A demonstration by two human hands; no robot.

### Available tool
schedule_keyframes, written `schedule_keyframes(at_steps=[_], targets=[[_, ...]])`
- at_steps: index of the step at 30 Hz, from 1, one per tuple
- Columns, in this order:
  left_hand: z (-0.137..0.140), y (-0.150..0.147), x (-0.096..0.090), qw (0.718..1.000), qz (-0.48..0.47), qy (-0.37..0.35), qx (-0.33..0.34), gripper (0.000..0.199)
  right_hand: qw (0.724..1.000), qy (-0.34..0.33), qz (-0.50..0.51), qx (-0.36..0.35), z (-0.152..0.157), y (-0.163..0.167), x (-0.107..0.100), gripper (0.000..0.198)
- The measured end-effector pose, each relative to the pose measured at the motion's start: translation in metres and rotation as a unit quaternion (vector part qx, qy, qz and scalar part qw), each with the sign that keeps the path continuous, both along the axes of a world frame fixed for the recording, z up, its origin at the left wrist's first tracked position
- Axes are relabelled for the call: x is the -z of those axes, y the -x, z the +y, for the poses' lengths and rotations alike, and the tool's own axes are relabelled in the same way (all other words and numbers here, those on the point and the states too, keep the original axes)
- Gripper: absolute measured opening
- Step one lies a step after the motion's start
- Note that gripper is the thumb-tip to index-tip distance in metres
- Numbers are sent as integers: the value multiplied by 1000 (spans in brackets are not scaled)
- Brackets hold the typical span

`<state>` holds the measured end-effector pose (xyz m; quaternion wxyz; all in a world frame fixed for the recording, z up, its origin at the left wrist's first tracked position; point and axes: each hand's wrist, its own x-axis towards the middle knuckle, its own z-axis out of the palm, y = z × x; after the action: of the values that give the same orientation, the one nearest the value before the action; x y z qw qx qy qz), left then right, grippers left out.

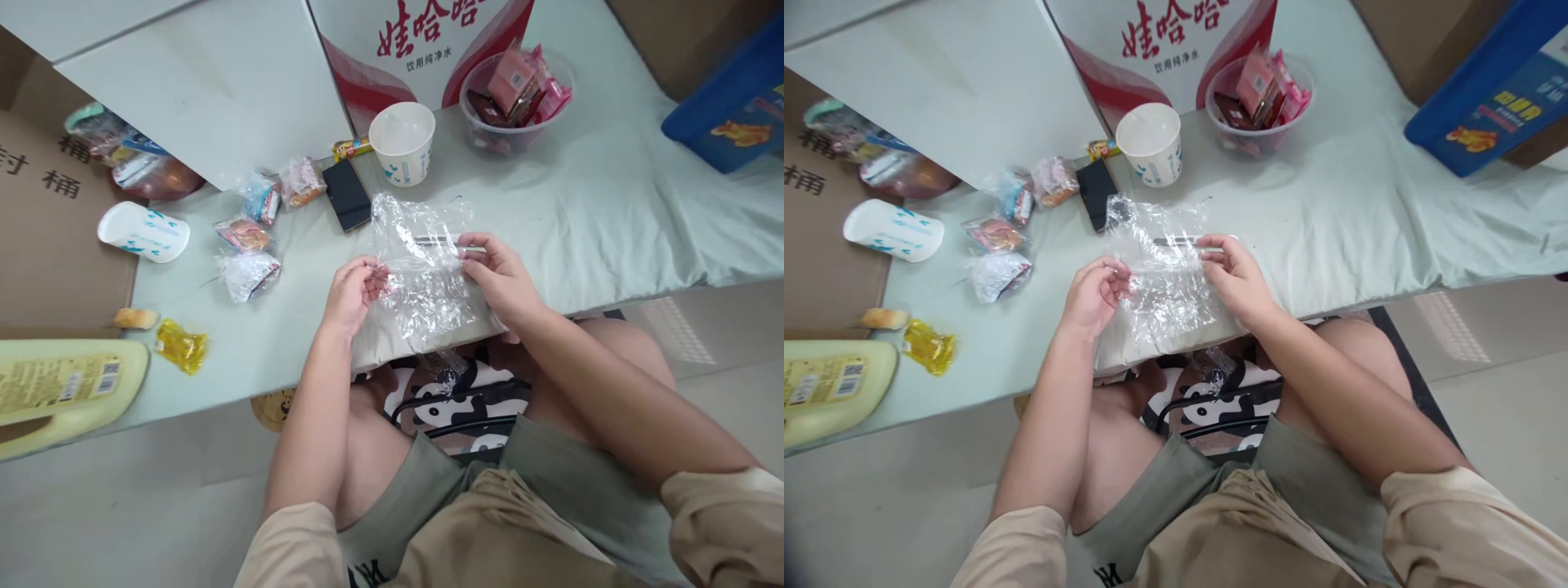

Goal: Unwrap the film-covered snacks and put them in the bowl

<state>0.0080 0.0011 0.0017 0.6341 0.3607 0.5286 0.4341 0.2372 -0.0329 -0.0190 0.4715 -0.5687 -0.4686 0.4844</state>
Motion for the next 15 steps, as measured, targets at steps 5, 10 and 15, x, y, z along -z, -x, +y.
schedule_keyframes(at_steps=[5,10,15], targets=[[4,1,3,996,5,-27,-82,3,981,-93,-168,-10,-4,-10,1,23],[5,2,6,995,-14,-27,-91,3,917,-204,-301,-166,-8,-6,10,25],[4,0,6,995,-47,13,-83,4,892,-228,-351,-170,-6,3,23,25]])
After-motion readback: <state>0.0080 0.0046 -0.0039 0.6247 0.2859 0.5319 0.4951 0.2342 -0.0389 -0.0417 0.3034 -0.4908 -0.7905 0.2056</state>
